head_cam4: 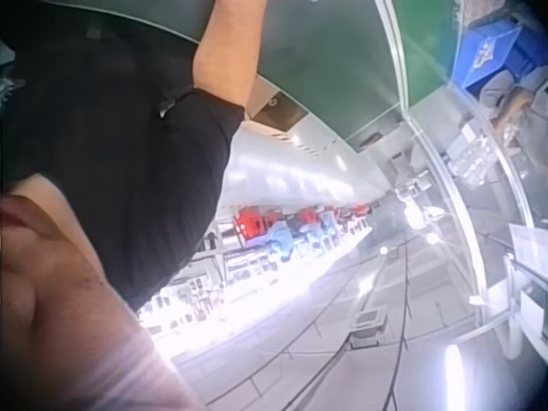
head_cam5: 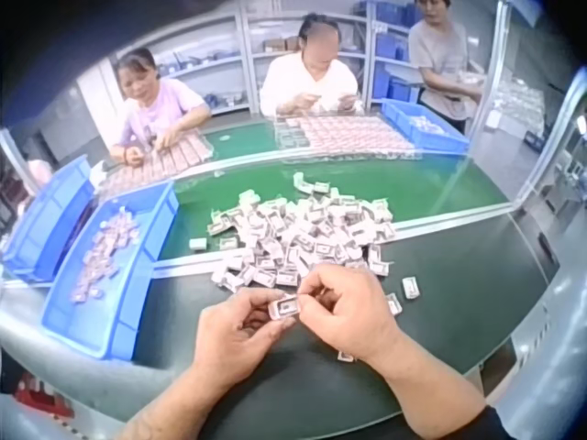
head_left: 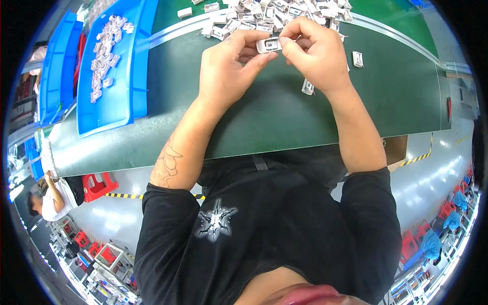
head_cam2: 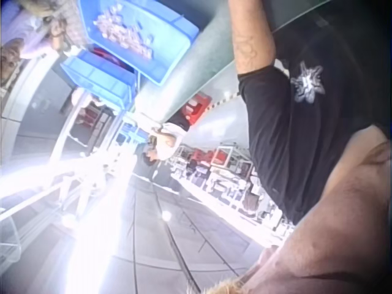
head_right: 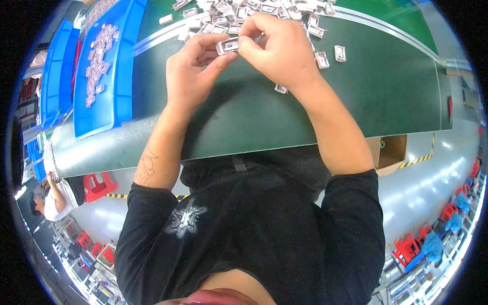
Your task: The person dumps small components from a plastic tray onto the workbench, then assembles the parts by hand and places them into a blue container.
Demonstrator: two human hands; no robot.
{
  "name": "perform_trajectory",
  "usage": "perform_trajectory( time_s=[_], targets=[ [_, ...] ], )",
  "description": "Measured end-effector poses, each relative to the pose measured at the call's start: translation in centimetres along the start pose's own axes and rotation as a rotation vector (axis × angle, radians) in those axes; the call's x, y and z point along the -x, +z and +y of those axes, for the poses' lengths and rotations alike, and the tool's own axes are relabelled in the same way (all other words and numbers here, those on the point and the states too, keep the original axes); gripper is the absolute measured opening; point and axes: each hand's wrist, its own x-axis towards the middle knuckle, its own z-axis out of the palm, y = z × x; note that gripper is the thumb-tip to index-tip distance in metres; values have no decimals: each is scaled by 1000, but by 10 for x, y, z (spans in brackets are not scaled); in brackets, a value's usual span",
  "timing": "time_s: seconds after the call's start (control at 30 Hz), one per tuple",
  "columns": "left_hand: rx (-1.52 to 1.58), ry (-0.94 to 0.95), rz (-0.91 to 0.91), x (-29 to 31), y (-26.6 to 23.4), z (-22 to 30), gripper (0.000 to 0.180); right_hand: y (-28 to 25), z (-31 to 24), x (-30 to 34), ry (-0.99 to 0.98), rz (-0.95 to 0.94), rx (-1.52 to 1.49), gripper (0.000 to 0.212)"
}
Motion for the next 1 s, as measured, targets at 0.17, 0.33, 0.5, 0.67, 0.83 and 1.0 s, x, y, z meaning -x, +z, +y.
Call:
perform_trajectory(
  time_s=[0.17,0.33,0.5,0.67,0.83,1.0],
  targets=[
    [-94,159,99,-1,0,-3,33,2,-5,3,123,-12,-113,8],
    [-77,171,143,-2,-9,-4,35,-3,-10,3,-349,153,111,13],
    [-231,305,84,-3,-18,-4,39,-4,-9,3,-505,-72,297,22],
    [-222,314,55,-3,-19,-4,39,-1,-5,4,-441,-110,179,15],
    [-191,307,-15,-2,-23,-3,40,-4,-6,5,-422,-175,143,15],
    [-164,246,-93,-3,-27,-5,42,-5,-6,4,-420,-211,128,13]
  ],
)
